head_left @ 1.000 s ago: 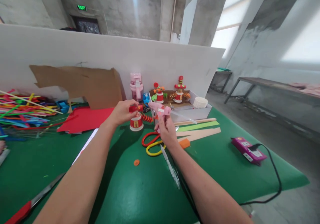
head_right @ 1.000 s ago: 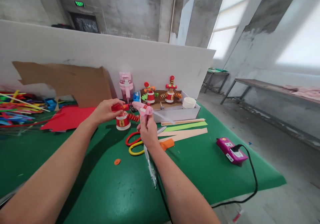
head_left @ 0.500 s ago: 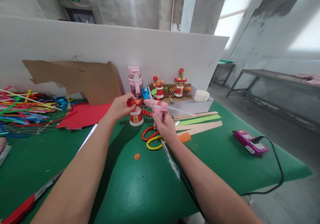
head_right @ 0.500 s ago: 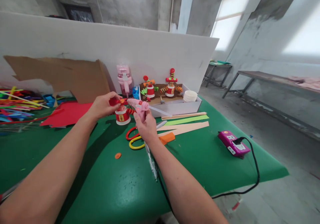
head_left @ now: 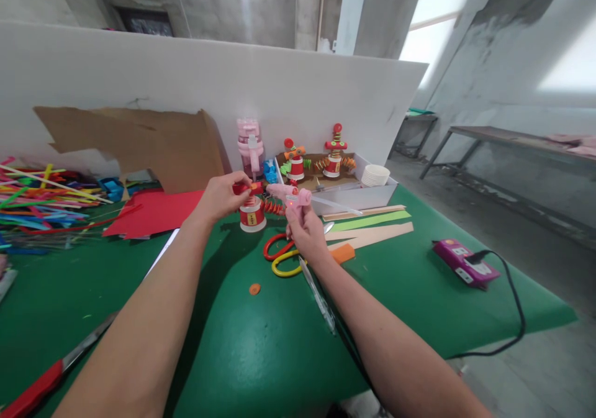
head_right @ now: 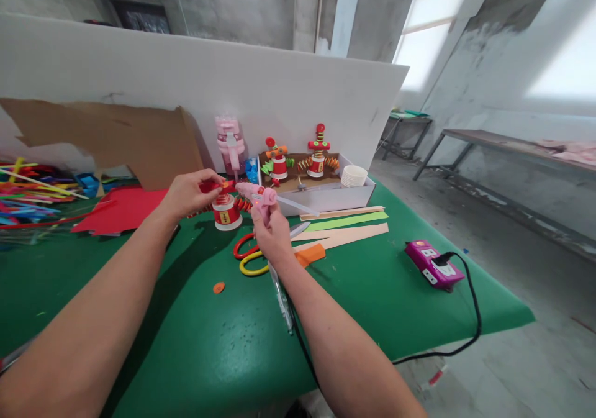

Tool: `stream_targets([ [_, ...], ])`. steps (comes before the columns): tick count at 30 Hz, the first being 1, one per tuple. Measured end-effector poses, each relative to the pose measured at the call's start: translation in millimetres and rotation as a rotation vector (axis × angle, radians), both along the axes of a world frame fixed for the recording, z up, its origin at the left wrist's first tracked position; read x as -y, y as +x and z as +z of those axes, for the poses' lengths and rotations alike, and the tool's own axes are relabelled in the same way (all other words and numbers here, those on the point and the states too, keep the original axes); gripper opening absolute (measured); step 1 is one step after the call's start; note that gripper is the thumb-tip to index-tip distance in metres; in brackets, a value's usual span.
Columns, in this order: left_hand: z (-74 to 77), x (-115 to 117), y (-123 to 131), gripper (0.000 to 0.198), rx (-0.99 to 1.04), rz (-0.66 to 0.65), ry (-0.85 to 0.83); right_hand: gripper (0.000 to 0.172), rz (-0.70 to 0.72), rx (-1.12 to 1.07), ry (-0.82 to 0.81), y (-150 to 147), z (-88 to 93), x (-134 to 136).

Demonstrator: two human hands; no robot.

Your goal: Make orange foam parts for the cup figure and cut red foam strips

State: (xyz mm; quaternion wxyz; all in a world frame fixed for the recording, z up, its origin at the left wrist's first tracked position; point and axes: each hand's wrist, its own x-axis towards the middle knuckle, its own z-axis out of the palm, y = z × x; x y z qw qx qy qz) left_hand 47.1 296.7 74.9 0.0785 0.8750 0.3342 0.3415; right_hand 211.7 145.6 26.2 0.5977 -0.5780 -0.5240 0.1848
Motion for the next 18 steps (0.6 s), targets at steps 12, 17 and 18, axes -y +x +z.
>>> stream_targets([
  [12,-2.1,-1,1,0.028,-0.007,0.010,-0.008,0.030,0.000,0.208,0.008,0,-0.1,3],
  [17,-2.9,-4,1,0.026,-0.012,-0.006,-0.017,0.027,0.010,0.349,0.059,-2,-7.9,-2],
  [18,-3.1,-4,1,0.026,-0.011,-0.010,-0.019,0.027,0.017,0.369,0.071,-2,-9.1,-2],
])
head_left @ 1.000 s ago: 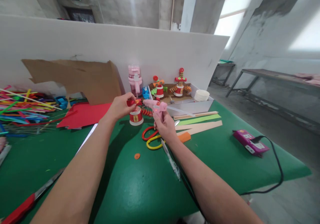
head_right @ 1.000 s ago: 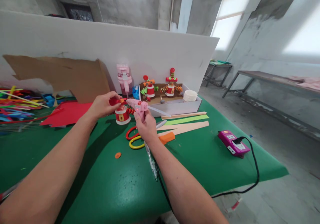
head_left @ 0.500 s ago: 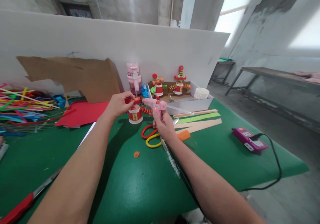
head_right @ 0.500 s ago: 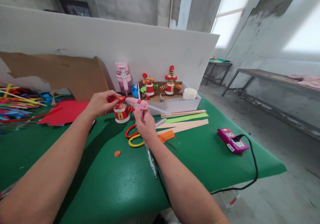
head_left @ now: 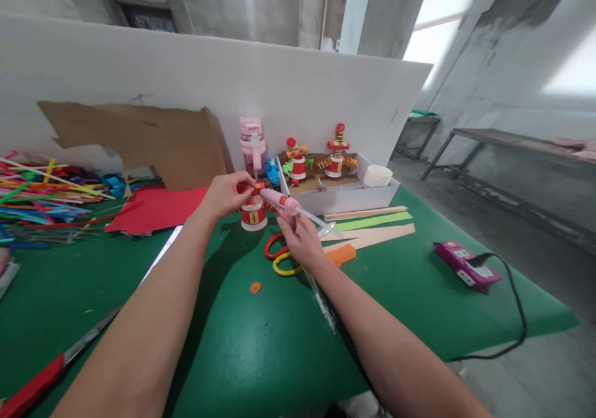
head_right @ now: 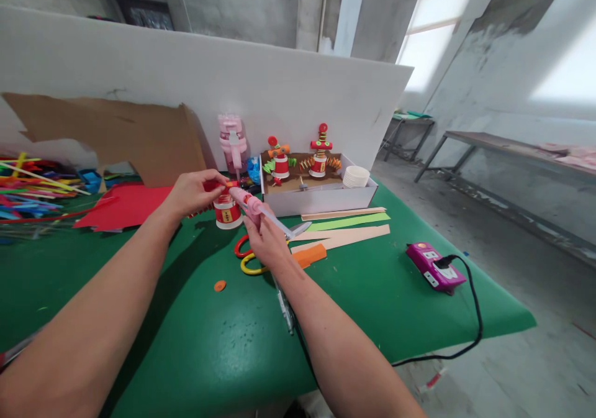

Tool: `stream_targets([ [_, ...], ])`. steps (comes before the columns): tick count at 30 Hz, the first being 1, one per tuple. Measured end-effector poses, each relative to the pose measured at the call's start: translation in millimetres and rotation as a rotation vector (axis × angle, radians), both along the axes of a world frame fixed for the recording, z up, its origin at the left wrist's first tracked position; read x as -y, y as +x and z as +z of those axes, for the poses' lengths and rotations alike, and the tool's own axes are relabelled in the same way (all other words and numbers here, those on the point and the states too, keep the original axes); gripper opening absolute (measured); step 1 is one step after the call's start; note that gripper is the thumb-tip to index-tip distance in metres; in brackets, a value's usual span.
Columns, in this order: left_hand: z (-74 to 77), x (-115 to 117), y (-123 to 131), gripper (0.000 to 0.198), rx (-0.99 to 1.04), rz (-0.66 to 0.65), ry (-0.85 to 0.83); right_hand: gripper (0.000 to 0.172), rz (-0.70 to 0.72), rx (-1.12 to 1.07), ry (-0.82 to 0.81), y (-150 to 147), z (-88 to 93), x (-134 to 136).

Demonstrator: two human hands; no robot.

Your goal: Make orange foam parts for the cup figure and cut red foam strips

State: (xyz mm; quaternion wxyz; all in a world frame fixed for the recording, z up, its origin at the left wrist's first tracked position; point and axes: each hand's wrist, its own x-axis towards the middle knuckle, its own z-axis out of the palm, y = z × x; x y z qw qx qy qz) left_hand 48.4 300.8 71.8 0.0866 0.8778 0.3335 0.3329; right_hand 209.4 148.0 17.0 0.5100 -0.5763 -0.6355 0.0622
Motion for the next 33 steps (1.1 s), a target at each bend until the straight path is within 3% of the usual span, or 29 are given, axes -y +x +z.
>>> stream_targets([
  [5,-1.4,-2,1,0.026,0.008,-0.018,-0.011,0.027,0.038,0.113,-0.009,-2,2.4,4],
  [10,-1.5,-1,1,0.025,0.022,-0.024,-0.018,0.024,-0.042,0.273,-0.131,-4,10.7,11],
  [17,-2.2,0,3,0.026,0.041,-0.051,-0.031,0.022,-0.076,0.433,-0.118,-2,13.0,10],
  [33,-3.7,1,5,0.019,0.053,-0.085,-0.049,0.022,-0.147,0.506,-0.144,-2,10.5,4],
])
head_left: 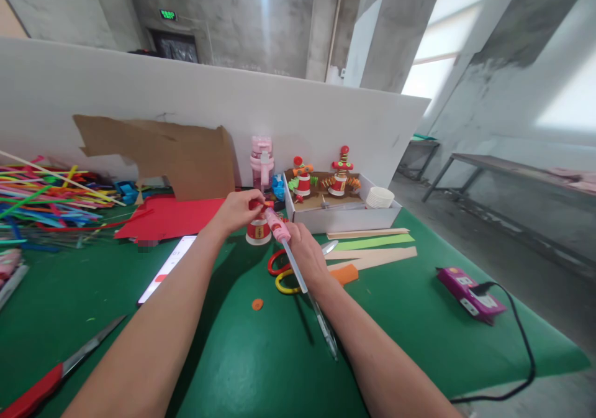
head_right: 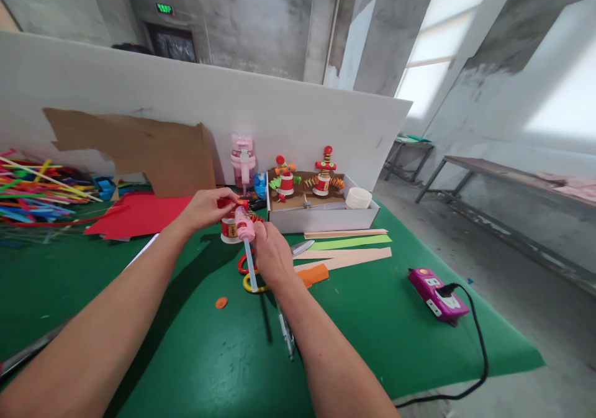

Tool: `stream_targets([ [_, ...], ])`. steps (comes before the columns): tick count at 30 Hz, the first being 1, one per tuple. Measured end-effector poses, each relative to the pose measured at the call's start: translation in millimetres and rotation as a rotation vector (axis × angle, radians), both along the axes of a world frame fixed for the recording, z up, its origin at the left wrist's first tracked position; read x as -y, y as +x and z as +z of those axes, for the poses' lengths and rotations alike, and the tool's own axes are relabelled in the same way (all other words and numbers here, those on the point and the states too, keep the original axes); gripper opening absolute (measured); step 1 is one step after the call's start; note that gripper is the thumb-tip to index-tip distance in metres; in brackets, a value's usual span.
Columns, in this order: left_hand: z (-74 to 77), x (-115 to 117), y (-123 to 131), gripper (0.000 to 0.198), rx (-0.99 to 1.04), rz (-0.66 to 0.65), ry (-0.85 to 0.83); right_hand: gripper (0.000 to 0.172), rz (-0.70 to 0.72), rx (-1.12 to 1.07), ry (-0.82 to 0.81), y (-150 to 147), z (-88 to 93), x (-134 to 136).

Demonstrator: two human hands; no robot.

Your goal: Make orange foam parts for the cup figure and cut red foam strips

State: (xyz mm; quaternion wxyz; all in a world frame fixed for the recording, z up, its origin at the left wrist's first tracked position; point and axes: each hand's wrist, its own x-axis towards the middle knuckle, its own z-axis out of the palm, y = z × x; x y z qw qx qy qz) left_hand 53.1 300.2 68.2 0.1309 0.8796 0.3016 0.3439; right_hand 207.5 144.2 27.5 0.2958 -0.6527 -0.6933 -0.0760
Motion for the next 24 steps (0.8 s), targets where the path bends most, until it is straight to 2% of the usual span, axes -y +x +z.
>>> stream_targets([
  [8,-0.1,0,2,0.017,-0.001,-0.019,0.004,0.026,-0.003,0.018,-0.008,1,1.7,1],
  [14,-0.4,-1,2,0.016,-0.011,-0.023,0.004,0.031,0.009,0.019,0.044,3,-6.7,-1],
  [20,0.4,-1,2,0.015,-0.017,-0.025,0.011,0.027,-0.046,-0.013,0.078,3,-18.1,-10],
  [24,-0.1,-1,2,0.014,-0.020,-0.028,0.013,0.024,-0.051,-0.033,0.056,4,-17.5,-10],
])
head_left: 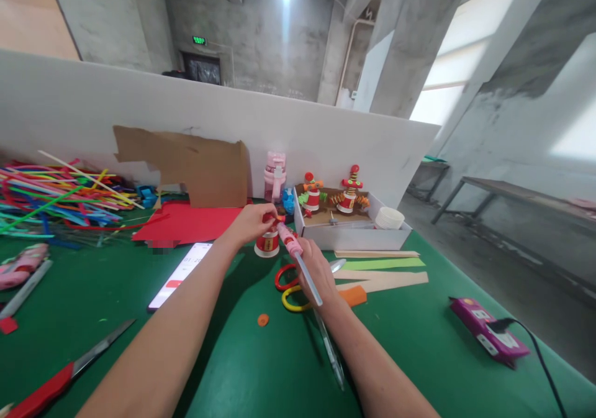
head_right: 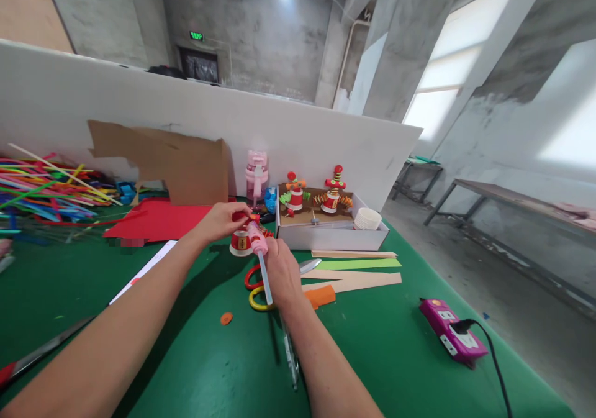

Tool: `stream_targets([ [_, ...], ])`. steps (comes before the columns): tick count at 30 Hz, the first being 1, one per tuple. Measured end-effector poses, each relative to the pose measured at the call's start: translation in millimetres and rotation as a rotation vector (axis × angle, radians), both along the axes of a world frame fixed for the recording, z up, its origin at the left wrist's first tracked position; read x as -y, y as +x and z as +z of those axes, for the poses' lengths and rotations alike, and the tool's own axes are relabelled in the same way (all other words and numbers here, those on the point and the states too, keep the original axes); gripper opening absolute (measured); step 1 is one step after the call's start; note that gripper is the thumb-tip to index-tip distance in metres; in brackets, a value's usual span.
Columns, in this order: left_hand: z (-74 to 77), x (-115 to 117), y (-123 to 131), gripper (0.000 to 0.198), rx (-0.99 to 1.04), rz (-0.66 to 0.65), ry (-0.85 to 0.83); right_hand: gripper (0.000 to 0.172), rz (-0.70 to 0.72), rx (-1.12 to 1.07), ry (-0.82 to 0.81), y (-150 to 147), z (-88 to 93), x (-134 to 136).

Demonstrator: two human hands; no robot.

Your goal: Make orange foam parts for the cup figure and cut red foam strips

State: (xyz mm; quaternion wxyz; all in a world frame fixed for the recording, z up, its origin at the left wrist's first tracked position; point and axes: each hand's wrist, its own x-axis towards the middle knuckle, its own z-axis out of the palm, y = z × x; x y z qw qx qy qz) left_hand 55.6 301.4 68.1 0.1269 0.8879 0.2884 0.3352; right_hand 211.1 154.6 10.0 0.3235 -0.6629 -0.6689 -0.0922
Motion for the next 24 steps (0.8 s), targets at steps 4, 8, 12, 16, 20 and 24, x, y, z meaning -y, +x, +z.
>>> stream_targets([
  [4,-1.0,0,0,0.015,0.000,-0.005,-0.005,0.023,0.018,-0.010,-0.016,0,10.1,8],
  [8,-1.8,1,1,0.017,0.007,-0.013,-0.020,0.025,0.070,-0.007,-0.018,0,19.6,15],
  [12,-2.1,1,2,0.017,0.014,-0.016,-0.031,0.024,0.069,-0.015,-0.020,2,18.1,15],
  [16,-2.0,1,2,0.016,0.013,-0.019,-0.040,0.023,0.108,-0.036,-0.001,4,12.8,10],
  [20,-1.7,2,3,0.017,0.015,-0.022,-0.046,0.024,0.123,-0.043,0.007,5,10.9,8],
  [24,-1.3,2,3,0.016,0.020,-0.026,-0.048,0.024,0.115,-0.060,0.007,7,9.9,8],
])
